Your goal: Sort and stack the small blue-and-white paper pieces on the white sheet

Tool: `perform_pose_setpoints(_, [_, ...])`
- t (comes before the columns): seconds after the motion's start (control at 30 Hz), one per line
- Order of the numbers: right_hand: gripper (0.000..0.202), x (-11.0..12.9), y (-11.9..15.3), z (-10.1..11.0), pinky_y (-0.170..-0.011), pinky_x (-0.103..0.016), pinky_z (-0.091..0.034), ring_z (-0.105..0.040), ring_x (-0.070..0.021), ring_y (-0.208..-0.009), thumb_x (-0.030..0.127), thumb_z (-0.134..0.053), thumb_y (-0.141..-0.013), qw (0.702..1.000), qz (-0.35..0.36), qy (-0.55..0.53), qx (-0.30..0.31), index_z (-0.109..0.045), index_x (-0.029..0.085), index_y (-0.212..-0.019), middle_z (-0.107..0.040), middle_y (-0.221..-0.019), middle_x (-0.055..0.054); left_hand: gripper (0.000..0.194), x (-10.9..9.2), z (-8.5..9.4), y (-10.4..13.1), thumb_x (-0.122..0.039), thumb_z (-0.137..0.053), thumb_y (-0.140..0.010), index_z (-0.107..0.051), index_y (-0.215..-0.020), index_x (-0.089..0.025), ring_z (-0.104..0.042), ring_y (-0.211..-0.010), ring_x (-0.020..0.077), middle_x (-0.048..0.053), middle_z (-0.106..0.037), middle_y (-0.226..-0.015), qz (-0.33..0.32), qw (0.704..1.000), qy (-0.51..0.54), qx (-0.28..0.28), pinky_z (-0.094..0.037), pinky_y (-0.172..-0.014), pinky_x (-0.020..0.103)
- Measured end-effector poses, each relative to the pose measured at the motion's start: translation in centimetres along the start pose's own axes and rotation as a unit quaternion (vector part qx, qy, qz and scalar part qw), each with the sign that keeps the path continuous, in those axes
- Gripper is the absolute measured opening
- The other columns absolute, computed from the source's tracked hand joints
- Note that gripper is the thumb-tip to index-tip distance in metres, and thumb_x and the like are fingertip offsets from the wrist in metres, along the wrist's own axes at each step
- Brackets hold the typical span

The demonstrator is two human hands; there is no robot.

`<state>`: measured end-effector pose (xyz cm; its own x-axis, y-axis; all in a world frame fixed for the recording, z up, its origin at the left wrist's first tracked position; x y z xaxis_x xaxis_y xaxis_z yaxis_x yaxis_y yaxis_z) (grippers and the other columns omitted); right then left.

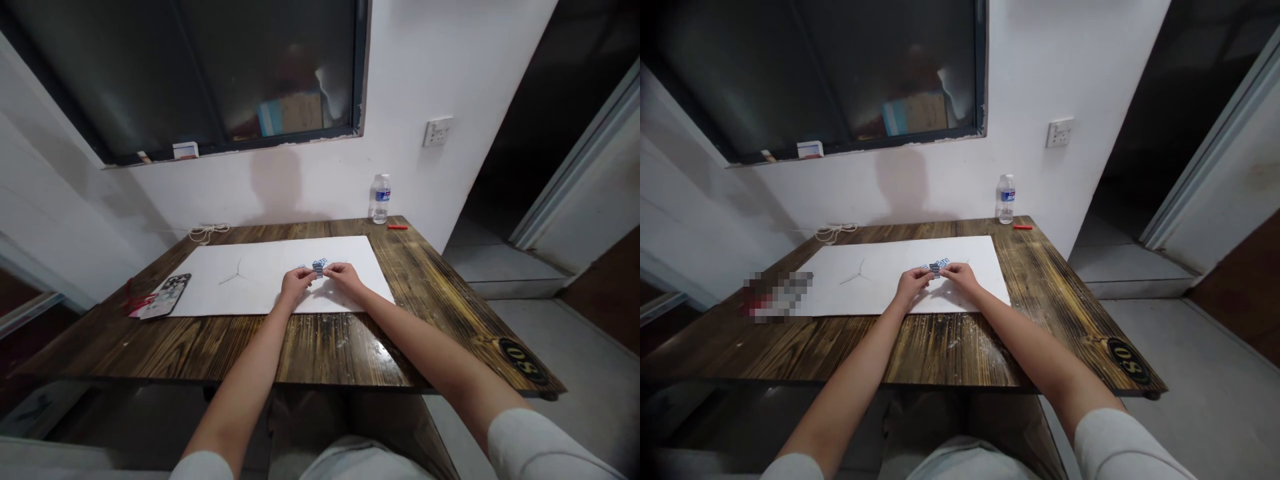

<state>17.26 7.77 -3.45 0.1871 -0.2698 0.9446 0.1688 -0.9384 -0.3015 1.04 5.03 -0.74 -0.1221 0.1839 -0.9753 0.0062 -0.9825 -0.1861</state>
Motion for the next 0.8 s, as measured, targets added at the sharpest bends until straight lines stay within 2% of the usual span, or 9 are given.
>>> perform_pose_setpoints(0.3, [0.037,0.0,0.0,-0.2,-0.076,-0.035,-0.048,-0.063,-0.0212,-0.077,0.052,-0.075,-0.064,1.000,0.008,0.010,0.005,-0.074,0.018,-0.076,-0.072,-0.077,-0.005,0.039,0.5,0.6,-0.4,-0.047,-0.081,-0.051,-0.071,-0.070,-0.015,-0.049,-0.049,0.0095,0.001,-0.063,-0.059,0.008,0.999,0.014,-0.040,-0.038,-0.050,0.023])
perform_pose_setpoints(0.4, [0.037,-0.1,0.0,-0.3,-0.075,-0.034,-0.047,-0.063,-0.0211,-0.078,0.053,-0.071,-0.069,0.998,0.022,0.056,0.014,-0.075,0.018,-0.079,-0.072,-0.079,-0.005,0.038,0.6,0.8,-0.5,-0.046,-0.081,-0.052,-0.071,-0.071,-0.015,-0.048,-0.049,0.0089,0.000,-0.062,-0.057,0.004,0.998,0.024,-0.052,-0.039,-0.050,0.023])
perform_pose_setpoints(0.5, [0.036,0.4,-0.1,-0.4,-0.071,-0.030,-0.046,-0.062,-0.0192,-0.074,0.052,-0.065,-0.075,0.988,0.045,0.144,0.019,-0.074,0.018,-0.079,-0.072,-0.076,-0.004,0.039,0.7,1.0,-0.7,-0.047,-0.081,-0.052,-0.070,-0.071,-0.015,-0.049,-0.049,0.0086,0.000,-0.062,-0.058,0.003,0.998,0.032,-0.060,-0.039,-0.050,0.022])
perform_pose_setpoints(0.6, [0.029,1.7,0.0,-0.5,-0.071,-0.028,-0.044,-0.062,-0.0175,-0.075,0.044,-0.062,-0.082,0.962,0.069,0.262,0.044,-0.074,0.017,-0.080,-0.072,-0.079,-0.005,0.039,0.7,1.2,-0.8,-0.047,-0.081,-0.052,-0.070,-0.072,-0.015,-0.048,-0.048,0.0088,0.000,-0.061,-0.057,0.004,0.997,0.035,-0.065,-0.038,-0.048,0.022])
perform_pose_setpoints(0.67, [0.024,2.7,0.4,-0.7,-0.072,-0.027,-0.044,-0.063,-0.0170,-0.078,0.038,-0.063,-0.083,0.934,0.071,0.338,0.092,-0.075,0.017,-0.085,-0.073,-0.086,-0.006,0.038,0.7,1.3,-0.9,-0.046,-0.081,-0.052,-0.070,-0.072,-0.015,-0.048,-0.048,0.0087,-0.001,-0.060,-0.055,0.003,0.997,0.037,-0.068,-0.038,-0.047,0.022])
perform_pose_setpoints(0.73, [0.023,3.7,1.2,-0.9,-0.073,-0.026,-0.044,-0.063,-0.0172,-0.080,0.037,-0.066,-0.082,0.895,0.061,0.414,0.153,-0.075,0.018,-0.090,-0.073,-0.092,-0.007,0.037,0.7,1.4,-0.9,-0.045,-0.082,-0.052,-0.070,-0.072,-0.016,-0.047,-0.047,0.0085,-0.001,-0.060,-0.055,0.004,0.997,0.042,-0.071,-0.037,-0.047,0.021])
perform_pose_setpoints(0.8, [0.034,4.6,2.5,-1.1,-0.079,-0.029,-0.043,-0.061,-0.0210,-0.092,0.042,-0.073,-0.076,0.843,0.079,0.497,0.190,-0.073,0.020,-0.101,-0.070,-0.105,-0.009,0.037,0.6,1.4,-0.9,-0.044,-0.082,-0.051,-0.070,-0.071,-0.016,-0.047,-0.047,0.0083,-0.001,-0.060,-0.055,0.006,0.996,0.045,-0.072,-0.037,-0.046,0.021])
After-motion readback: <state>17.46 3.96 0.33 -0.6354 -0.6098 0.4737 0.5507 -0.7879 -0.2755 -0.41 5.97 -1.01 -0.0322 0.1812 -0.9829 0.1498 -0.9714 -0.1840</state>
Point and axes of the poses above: each hand's wrist, its own y-axis away from the middle knuckle, its own z-axis out of the back of the hand, x = y × z, the point moved 4 cm from there along -y, towards the middle knuckle
